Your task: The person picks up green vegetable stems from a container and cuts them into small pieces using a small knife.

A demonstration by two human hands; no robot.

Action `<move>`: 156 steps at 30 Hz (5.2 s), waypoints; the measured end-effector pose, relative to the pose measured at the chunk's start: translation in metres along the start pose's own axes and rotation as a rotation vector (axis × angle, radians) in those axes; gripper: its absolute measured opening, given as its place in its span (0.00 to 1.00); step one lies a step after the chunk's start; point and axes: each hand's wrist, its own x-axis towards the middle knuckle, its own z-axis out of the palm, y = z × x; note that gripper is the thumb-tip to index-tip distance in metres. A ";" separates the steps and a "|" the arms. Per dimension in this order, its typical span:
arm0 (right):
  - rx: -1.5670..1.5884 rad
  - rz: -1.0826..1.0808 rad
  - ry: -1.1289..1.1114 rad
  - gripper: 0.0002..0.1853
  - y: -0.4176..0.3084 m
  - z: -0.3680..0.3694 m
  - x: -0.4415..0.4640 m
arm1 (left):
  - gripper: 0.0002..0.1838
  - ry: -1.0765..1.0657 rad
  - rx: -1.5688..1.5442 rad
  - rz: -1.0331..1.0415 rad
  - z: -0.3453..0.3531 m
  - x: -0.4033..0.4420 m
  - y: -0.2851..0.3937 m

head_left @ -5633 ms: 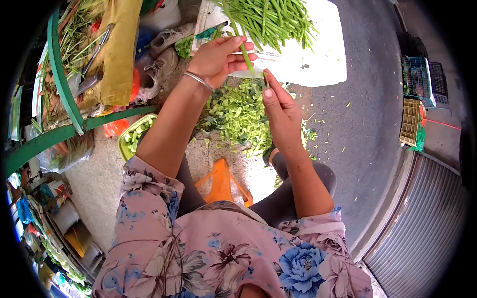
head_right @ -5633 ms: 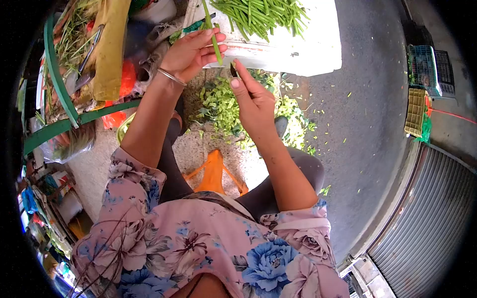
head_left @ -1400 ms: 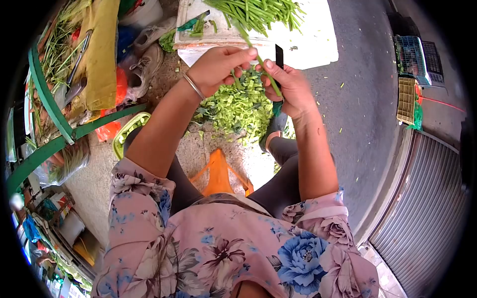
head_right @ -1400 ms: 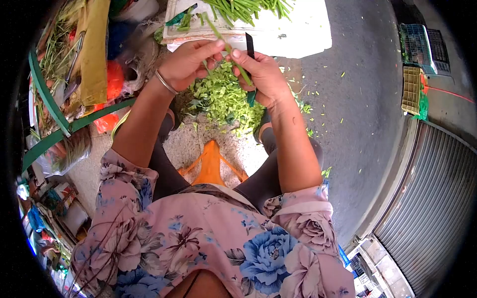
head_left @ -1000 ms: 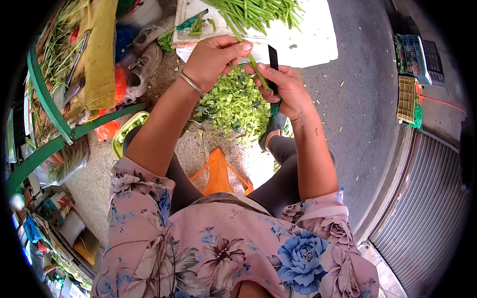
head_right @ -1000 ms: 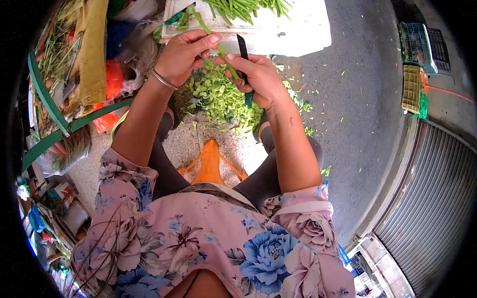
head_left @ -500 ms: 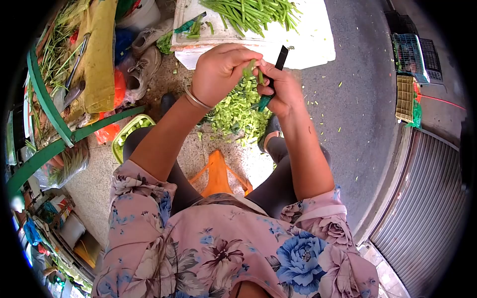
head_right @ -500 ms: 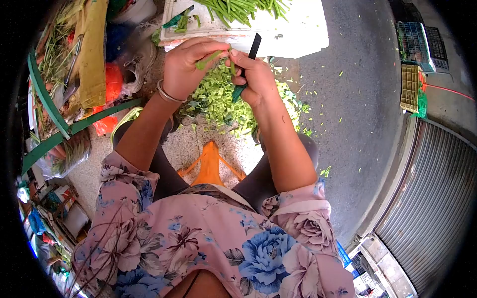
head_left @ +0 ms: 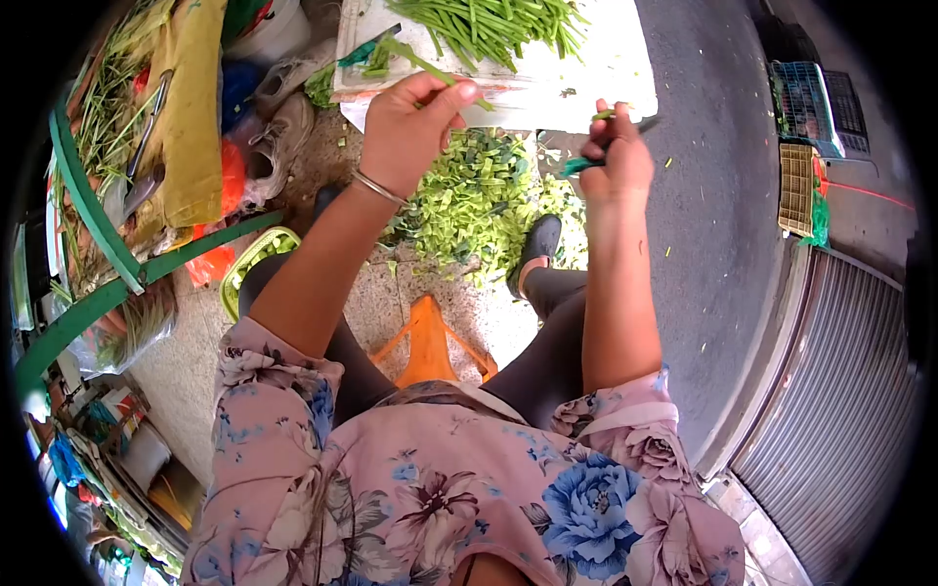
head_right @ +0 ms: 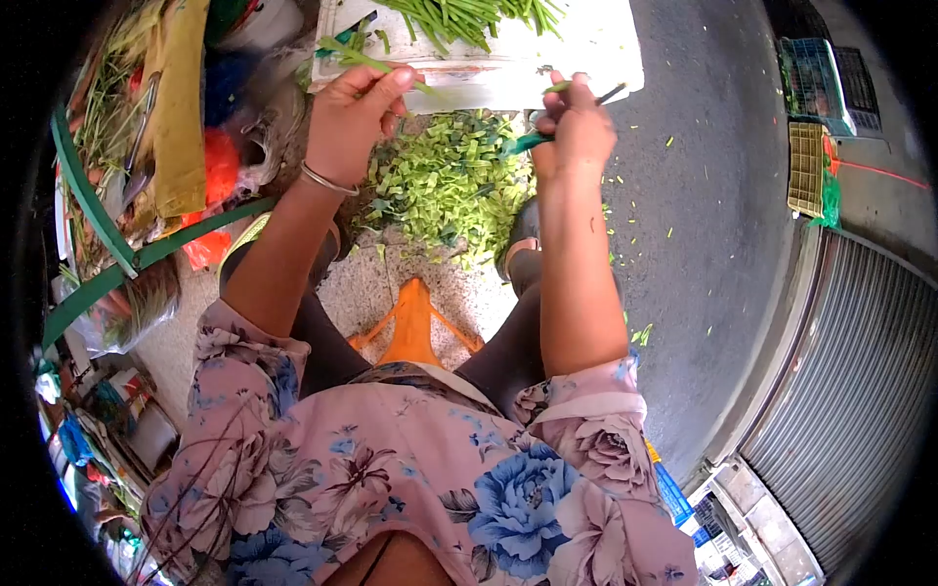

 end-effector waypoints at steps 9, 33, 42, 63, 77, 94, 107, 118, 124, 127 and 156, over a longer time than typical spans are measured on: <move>-0.753 -0.504 -0.561 0.10 0.032 0.015 -0.035 | 0.10 -0.095 -0.300 -0.256 -0.005 0.007 -0.008; -0.689 -0.529 -0.212 0.05 0.002 0.002 -0.006 | 0.16 -0.493 -0.120 -0.410 -0.024 0.008 -0.005; -0.894 -0.150 -0.230 0.10 -0.009 0.005 -0.027 | 0.14 -0.314 -0.253 -0.323 -0.031 0.013 -0.009; -0.770 -0.286 -0.496 0.06 0.038 0.024 -0.056 | 0.12 -0.199 -0.330 -0.457 -0.017 0.012 -0.019; -0.824 -0.395 -0.723 0.05 0.045 0.016 -0.058 | 0.14 -0.417 -0.283 -0.502 -0.031 0.013 -0.018; -0.587 -0.481 0.101 0.07 -0.029 -0.022 0.012 | 0.17 -0.447 -0.241 -0.422 -0.047 0.013 -0.014; -0.696 -0.205 -0.652 0.08 0.051 0.020 -0.056 | 0.17 -0.325 -0.362 -0.413 -0.038 0.017 -0.022; -1.059 -0.474 -0.909 0.08 0.048 0.008 -0.052 | 0.18 -0.512 -0.022 -0.410 -0.043 0.013 -0.019; -1.070 -0.377 -0.913 0.10 0.044 0.008 -0.053 | 0.17 -0.545 -0.006 -0.372 -0.039 0.009 -0.011; -1.068 -0.432 -0.847 0.08 0.046 0.002 -0.042 | 0.17 -0.602 -0.002 -0.384 -0.041 0.011 -0.014; -1.225 -1.085 -0.834 0.14 0.039 0.014 -0.039 | 0.16 -0.423 0.149 -0.237 -0.031 0.004 -0.015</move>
